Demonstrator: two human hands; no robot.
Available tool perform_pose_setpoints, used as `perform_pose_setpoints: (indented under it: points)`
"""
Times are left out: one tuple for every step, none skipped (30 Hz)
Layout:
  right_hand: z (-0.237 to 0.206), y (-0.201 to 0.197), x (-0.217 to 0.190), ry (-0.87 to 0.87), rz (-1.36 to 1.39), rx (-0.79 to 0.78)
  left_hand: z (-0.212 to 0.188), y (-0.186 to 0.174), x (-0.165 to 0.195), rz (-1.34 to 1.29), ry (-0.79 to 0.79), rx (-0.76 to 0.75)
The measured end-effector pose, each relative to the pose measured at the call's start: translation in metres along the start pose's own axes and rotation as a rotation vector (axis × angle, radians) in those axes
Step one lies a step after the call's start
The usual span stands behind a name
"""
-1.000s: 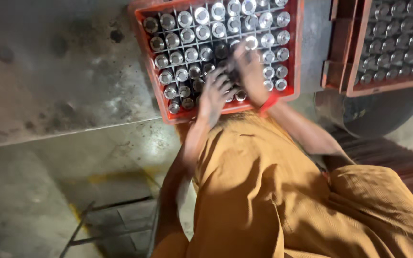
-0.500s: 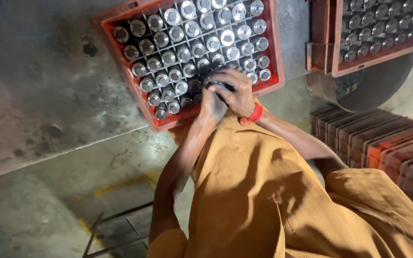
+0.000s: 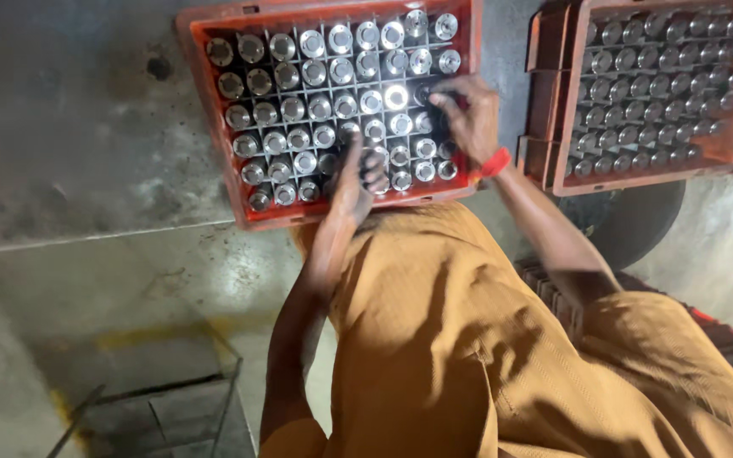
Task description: The person repeatedly picks small cylindrical metal parts from a red plastic crate and places them into a nearby bucket. The person then uses a cloth to wipe the top surface of the crate. The person continues to pick and place the metal parts into the bucket.
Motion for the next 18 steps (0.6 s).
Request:
perform_pose_setpoints:
  points:
    - [0.005,-0.001,0.001,-0.155,-0.187,-0.045,-0.003,-0.005,0.004,0.006,0.022,0.053]
    - [0.009,0.001,0.008,-0.23,-0.272,-0.095,-0.007,-0.01,0.009,0.017,0.047,0.101]
    - [0.012,0.006,0.013,-0.302,-0.356,-0.146,-0.011,-0.014,0.012,0.026,0.071,0.153]
    - [0.014,0.014,0.018,-0.366,-0.438,-0.199,-0.014,-0.014,0.013,0.008,0.072,0.141]
    - [0.019,0.017,0.029,-0.299,-0.415,-0.204,-0.017,-0.014,0.012,-0.011,0.069,0.132]
    - [0.023,0.019,0.039,-0.233,-0.393,-0.209,-0.019,-0.014,0.012,-0.031,0.067,0.123]
    - [0.027,0.021,0.047,-0.17,-0.372,-0.21,-0.021,-0.013,0.012,-0.005,0.081,0.103]
    - [0.029,0.024,0.05,-0.171,-0.381,-0.225,-0.023,-0.011,0.013,0.025,0.099,0.079]
    - [0.029,0.025,0.053,-0.17,-0.389,-0.239,-0.023,-0.009,0.014,0.056,0.115,0.056]
    - [0.029,0.026,0.056,-0.164,-0.397,-0.256,-0.024,-0.012,0.012,0.061,0.095,0.104]
    - [0.028,0.025,0.055,-0.193,-0.4,-0.252,-0.024,-0.014,0.01,0.065,0.075,0.15]
    - [0.026,0.024,0.053,-0.222,-0.402,-0.247,-0.025,-0.018,0.009,0.069,0.056,0.196]
    - [0.023,0.022,0.051,-0.254,-0.404,-0.243,-0.024,-0.018,0.008,0.064,0.057,0.198]
    - [0.022,0.02,0.051,-0.236,-0.426,-0.22,-0.022,-0.018,0.008,0.059,0.061,0.2]
    - [0.021,0.017,0.05,-0.222,-0.448,-0.196,-0.021,-0.019,0.008,0.053,0.069,0.2]
    - [0.021,0.015,0.049,-0.206,-0.469,-0.173,-0.019,-0.02,0.007,0.048,0.065,0.205]
    - [0.022,0.015,0.05,-0.153,-0.442,-0.178,-0.018,-0.021,0.005,0.042,0.056,0.213]
    - [0.023,0.014,0.051,-0.095,-0.413,-0.184,-0.016,-0.023,0.003,0.035,0.041,0.224]
Point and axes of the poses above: each hand's wrist, its own z-axis towards the middle knuckle, its own y-axis out of the palm, x = y × z, the point moved 7 cm from there along z, towards the middle knuckle, and after that the axes turned 2 degrees about -x, right-handed, at the moved point
